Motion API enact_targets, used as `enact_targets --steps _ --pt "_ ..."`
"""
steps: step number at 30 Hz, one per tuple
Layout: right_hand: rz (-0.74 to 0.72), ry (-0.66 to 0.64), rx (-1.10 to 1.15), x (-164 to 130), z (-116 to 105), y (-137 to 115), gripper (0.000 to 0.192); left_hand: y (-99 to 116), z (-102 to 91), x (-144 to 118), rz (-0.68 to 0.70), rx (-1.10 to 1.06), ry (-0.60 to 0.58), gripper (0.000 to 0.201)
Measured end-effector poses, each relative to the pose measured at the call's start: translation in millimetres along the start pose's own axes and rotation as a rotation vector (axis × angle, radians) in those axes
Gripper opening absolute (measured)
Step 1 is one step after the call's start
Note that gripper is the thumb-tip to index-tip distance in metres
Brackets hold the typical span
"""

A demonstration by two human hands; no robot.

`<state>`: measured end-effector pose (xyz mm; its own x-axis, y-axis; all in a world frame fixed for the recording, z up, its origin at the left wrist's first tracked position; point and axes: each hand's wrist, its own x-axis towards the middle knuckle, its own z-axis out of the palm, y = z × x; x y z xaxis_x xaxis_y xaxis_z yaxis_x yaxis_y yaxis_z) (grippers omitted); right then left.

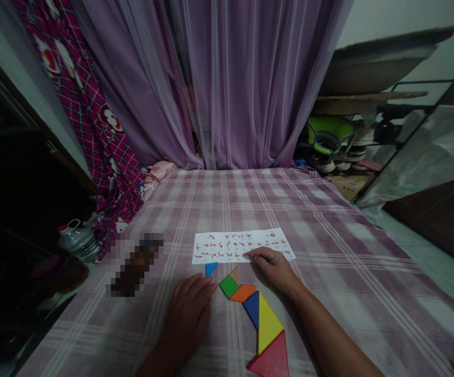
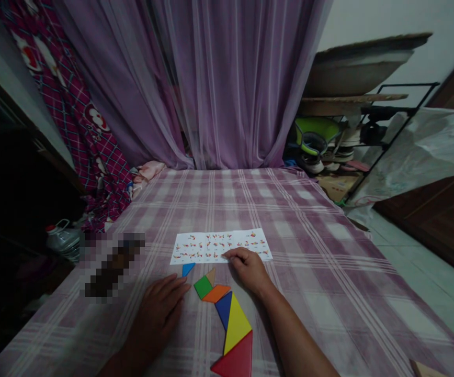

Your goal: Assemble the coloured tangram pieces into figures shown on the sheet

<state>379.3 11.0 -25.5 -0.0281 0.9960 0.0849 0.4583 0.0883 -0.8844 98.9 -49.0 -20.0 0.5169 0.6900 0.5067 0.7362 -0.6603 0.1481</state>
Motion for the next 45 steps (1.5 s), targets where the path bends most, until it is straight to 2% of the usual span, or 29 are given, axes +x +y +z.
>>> enact_targets --steps 3,6,10,13,19,24,28,32,39,45 --pt "0.085 0.029 0.128 1 -2 4 0.026 -5 2.4 0 -0.043 0.05 0.018 0.034" --pt "0.146 0.046 0.244 1 -4 5 0.03 -10 7.5 -1 -0.07 0.096 -0.032 0.041" --pt "0.161 0.075 0.359 2 -4 2 0.032 -13 14.5 -5 -0.098 0.118 -0.13 0.047" --pt "0.158 0.087 0.401 1 -4 1 0.03 -13 16.0 -6 -0.105 0.118 -0.14 0.046" --pt "0.13 0.099 0.423 0 -4 1 0.025 -13 13.5 -6 -0.087 0.086 -0.096 0.04" --pt "0.133 0.116 0.43 1 -4 4 0.028 -25 11.7 -1 -0.107 0.008 -0.078 0.041" --pt "0.128 0.12 0.424 2 -4 5 0.028 -33 7.3 12 -0.166 -0.062 -0.166 0.04" --pt "0.1 0.116 0.402 2 -4 5 0.026 -29 2.8 28 -0.256 -0.073 -0.242 0.036" --pt "0.059 0.121 0.355 3 -2 10 0.025 -23 3.1 35 -0.28 -0.089 -0.234 0.029" --pt "0.04 0.135 0.318 2 -1 12 0.025 -22 5.3 37 -0.238 -0.154 -0.232 0.031"
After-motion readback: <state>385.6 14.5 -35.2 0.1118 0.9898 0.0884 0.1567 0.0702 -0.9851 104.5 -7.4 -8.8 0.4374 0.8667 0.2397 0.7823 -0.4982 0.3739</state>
